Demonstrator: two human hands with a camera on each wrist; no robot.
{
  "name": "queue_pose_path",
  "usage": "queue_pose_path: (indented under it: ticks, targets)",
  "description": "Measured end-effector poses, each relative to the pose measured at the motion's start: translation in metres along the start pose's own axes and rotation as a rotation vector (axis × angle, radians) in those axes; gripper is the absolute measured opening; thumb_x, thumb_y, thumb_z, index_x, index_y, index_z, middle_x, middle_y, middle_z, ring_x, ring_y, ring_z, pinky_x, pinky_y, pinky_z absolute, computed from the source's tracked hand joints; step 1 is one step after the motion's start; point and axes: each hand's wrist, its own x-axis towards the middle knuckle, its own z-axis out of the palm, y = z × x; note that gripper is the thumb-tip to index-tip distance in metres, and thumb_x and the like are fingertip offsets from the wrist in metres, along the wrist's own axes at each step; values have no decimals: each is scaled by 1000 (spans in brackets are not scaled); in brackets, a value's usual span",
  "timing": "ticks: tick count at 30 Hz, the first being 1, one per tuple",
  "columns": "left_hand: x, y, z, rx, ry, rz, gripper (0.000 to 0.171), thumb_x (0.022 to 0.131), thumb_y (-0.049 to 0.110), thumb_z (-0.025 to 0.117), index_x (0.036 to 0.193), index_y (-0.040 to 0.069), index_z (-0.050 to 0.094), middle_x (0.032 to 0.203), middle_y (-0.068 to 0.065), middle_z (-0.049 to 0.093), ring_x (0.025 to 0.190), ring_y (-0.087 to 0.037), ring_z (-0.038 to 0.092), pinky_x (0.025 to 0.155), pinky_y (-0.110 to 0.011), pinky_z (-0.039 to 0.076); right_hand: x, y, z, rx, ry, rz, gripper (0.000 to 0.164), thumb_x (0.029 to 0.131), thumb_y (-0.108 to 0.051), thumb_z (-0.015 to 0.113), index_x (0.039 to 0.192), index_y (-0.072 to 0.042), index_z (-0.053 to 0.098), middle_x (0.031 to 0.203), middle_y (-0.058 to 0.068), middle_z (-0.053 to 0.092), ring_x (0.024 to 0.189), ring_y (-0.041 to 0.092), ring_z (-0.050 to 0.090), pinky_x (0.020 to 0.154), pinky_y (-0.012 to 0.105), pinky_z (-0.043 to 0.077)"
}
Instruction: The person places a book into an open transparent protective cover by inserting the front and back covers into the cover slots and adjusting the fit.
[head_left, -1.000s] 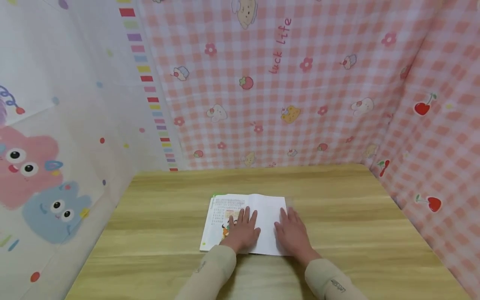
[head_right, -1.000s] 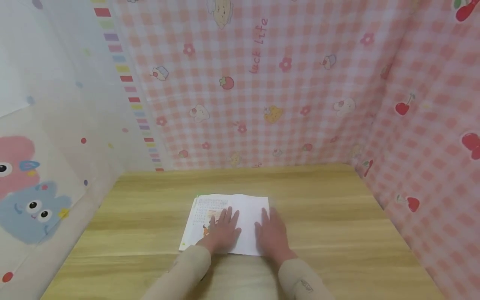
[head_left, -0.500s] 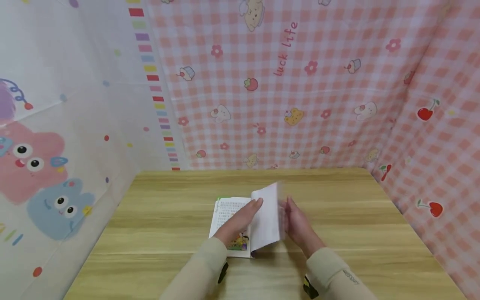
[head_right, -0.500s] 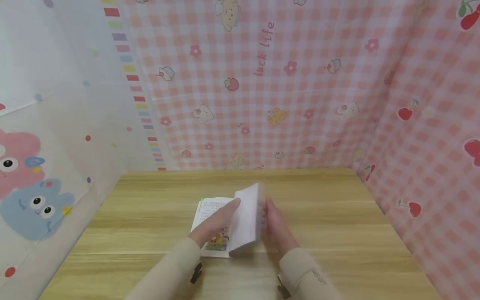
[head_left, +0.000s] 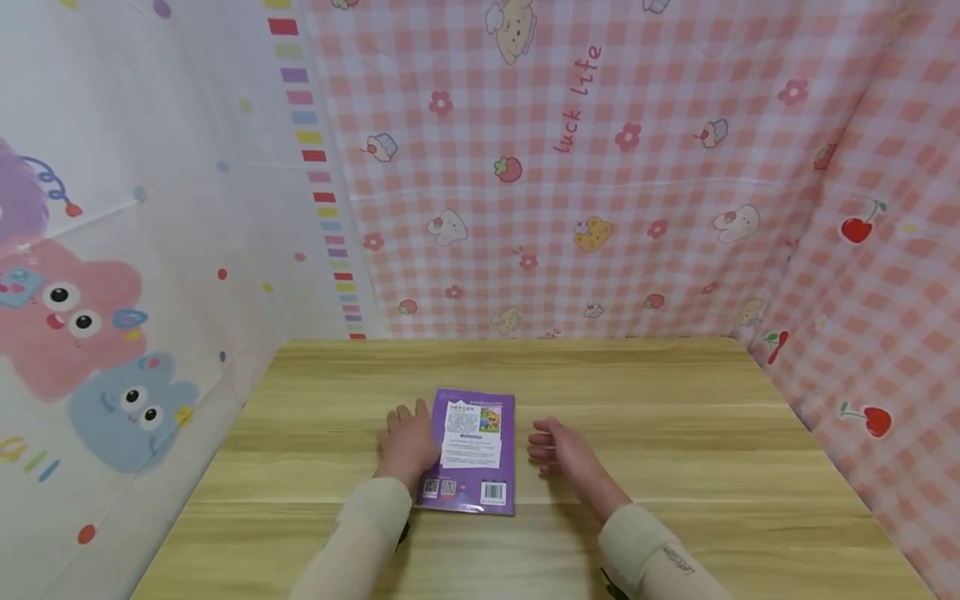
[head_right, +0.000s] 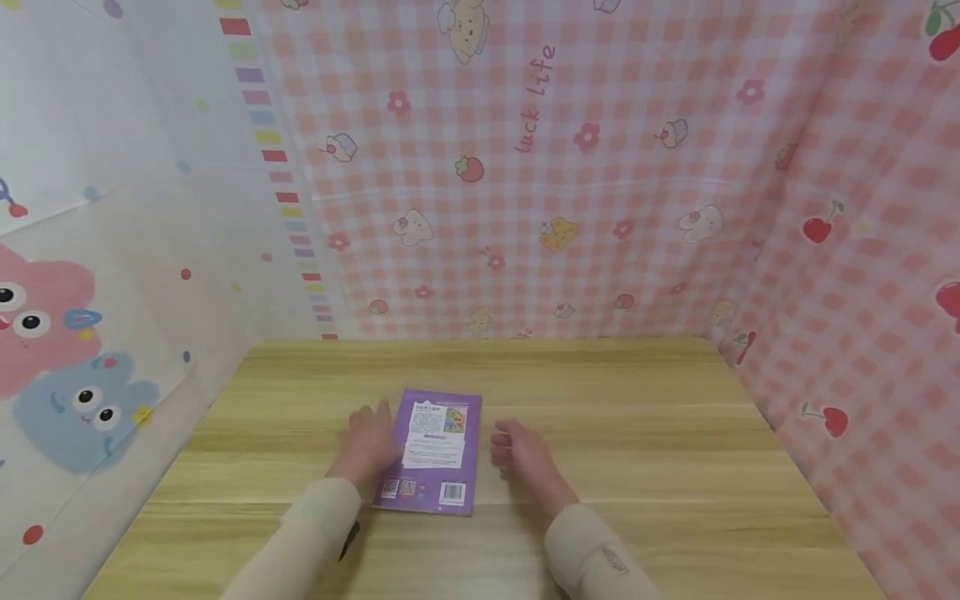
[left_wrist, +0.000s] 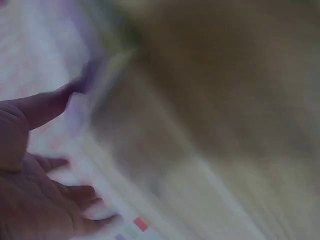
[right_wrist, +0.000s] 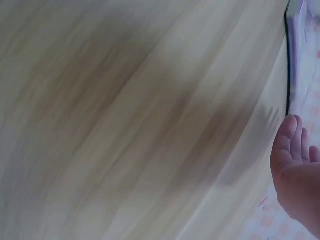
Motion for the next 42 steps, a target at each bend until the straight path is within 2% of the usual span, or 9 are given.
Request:
queue_pose_path:
  ticks: [5,12,18,22,26,28,31,37,42]
  targets:
    - [-5,15,27,250,104,94,25,78,12,66,94,-8,66,99,-26,56,96,-37,49,83,-51,48,2,4,-12,7,94,-16,50,104,-24,27,137,11,42,128,37,53,105,41,59,73,38,56]
    - [-18,64,62,320,31,-2,99,76,72,54,131,-10,49,120,-32,50,105,-39,47,77,-55,51,4,11,-16,7,154,-11,45,105,-19,28,136,10,44,126,36,55,99,36,61,64,31,54]
    - [-18,86,49,395,37,126,42,83,30,66,105,-6,68,96,-23,70,81,-36,64,60,-45,59,7,15,-13,-15,149,-30,42,103,-13,32,133,14,45,123,38,56,95,38,63,66,35,56]
    - [-6,92,10,1,82,231,16,86,7,57,93,-2,69,71,-12,69,54,-21,61,45,-32,54,7,13,-10,-58,98,-47,49,104,-19,35,136,18,37,126,41,52,104,41,60,84,47,55]
    - [2,87,-17,-621,115,110,37,92,3,45,127,-2,55,79,-19,68,52,-15,55,43,-26,47,10,-1,-11,42,90,-47,53,105,-31,33,139,9,37,119,33,58,93,30,64,80,41,56]
    - [4,77,-15,-740,138,27,46,92,2,44,139,3,45,87,-21,67,60,-17,57,53,-29,50,12,-10,-13,55,131,-60,46,104,-27,36,137,4,43,110,26,61,83,22,63,69,33,55]
    - [5,57,5,-638,116,0,57,90,-1,47,146,5,35,105,-26,66,78,-26,61,74,-43,53,16,-13,-16,-163,237,-119,39,100,-14,45,135,2,48,105,23,63,81,22,61,67,35,54]
    - [4,20,53,-211,88,184,52,75,-10,57,127,-7,56,103,-26,57,89,-34,54,87,-52,49,12,16,-26,-899,331,-272,39,90,-16,61,121,7,59,105,28,69,91,39,64,77,54,54]
    - [12,-1,42,-47,127,218,37,89,3,53,125,-3,59,114,-27,57,102,-37,53,90,-53,49,13,13,-49,-1080,372,-358,41,93,-25,56,122,4,60,110,28,67,94,44,62,72,58,53]
